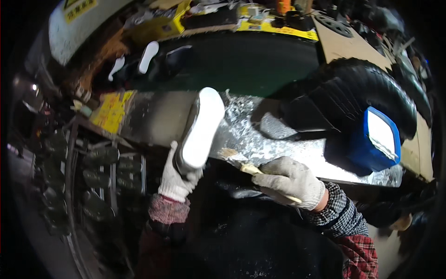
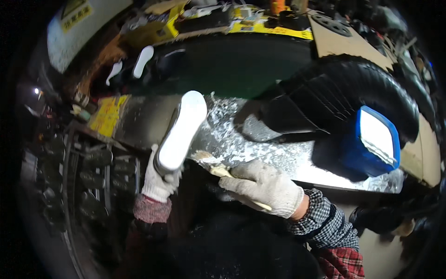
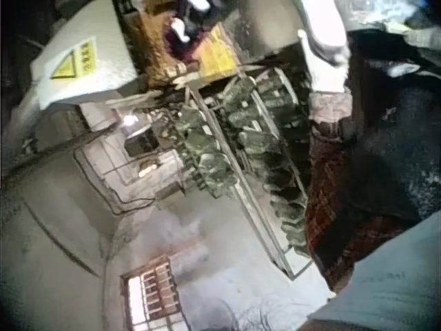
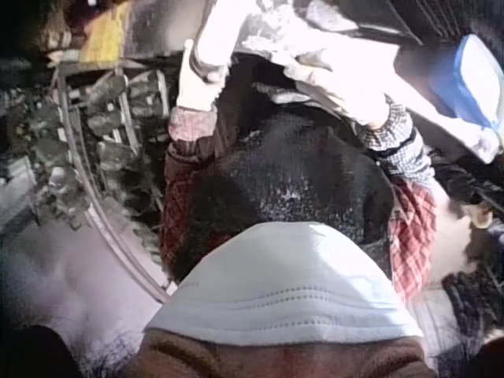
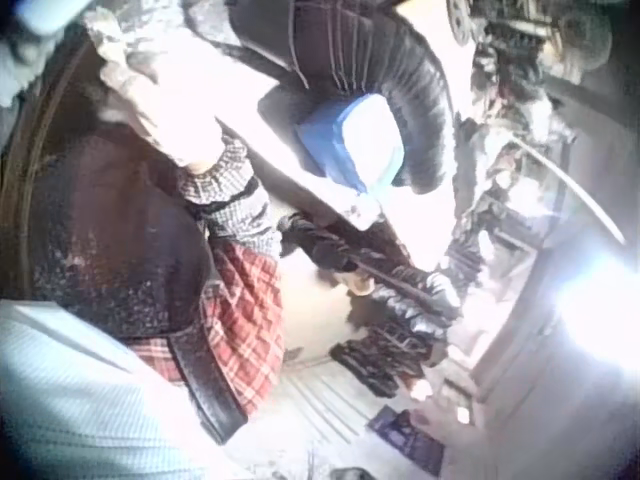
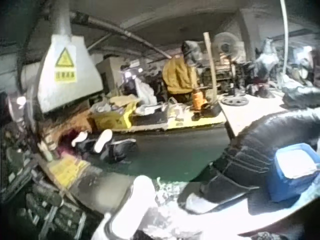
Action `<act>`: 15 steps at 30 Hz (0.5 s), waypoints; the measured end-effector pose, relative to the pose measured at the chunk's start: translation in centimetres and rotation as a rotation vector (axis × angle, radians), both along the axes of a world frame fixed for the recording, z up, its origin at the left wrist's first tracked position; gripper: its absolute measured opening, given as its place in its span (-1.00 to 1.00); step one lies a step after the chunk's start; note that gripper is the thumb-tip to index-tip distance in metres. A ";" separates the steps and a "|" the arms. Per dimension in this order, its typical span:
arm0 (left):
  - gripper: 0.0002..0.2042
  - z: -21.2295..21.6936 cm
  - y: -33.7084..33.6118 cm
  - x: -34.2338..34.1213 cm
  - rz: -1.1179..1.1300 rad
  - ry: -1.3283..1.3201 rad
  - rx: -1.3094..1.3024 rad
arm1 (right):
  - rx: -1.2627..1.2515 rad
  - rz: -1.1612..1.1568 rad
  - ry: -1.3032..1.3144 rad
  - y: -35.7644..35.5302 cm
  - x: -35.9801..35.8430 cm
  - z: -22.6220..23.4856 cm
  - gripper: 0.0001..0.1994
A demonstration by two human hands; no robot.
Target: The recorder is applying glue to shoe components including soles and uppers using a brush and placing them on a drying rack.
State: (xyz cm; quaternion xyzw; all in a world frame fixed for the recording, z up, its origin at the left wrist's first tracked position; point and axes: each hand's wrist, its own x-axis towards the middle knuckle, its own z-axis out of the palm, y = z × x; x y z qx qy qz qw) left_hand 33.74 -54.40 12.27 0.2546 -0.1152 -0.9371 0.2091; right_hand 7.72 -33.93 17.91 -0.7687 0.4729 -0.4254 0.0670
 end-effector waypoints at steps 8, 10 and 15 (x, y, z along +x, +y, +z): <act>-0.48 1.9 2.4 -15.1 0.032 0.007 -0.106 | -0.160 -0.575 -0.338 13.4 -6.7 1.3 -0.75; -0.46 3.0 5.3 -20.2 -0.139 -0.073 -0.013 | -0.300 -0.753 -0.425 17.4 -8.6 0.9 -0.75; -0.67 2.6 4.7 -23.8 0.018 -0.030 -0.119 | -0.375 -1.082 -0.595 20.9 -12.2 6.0 -0.76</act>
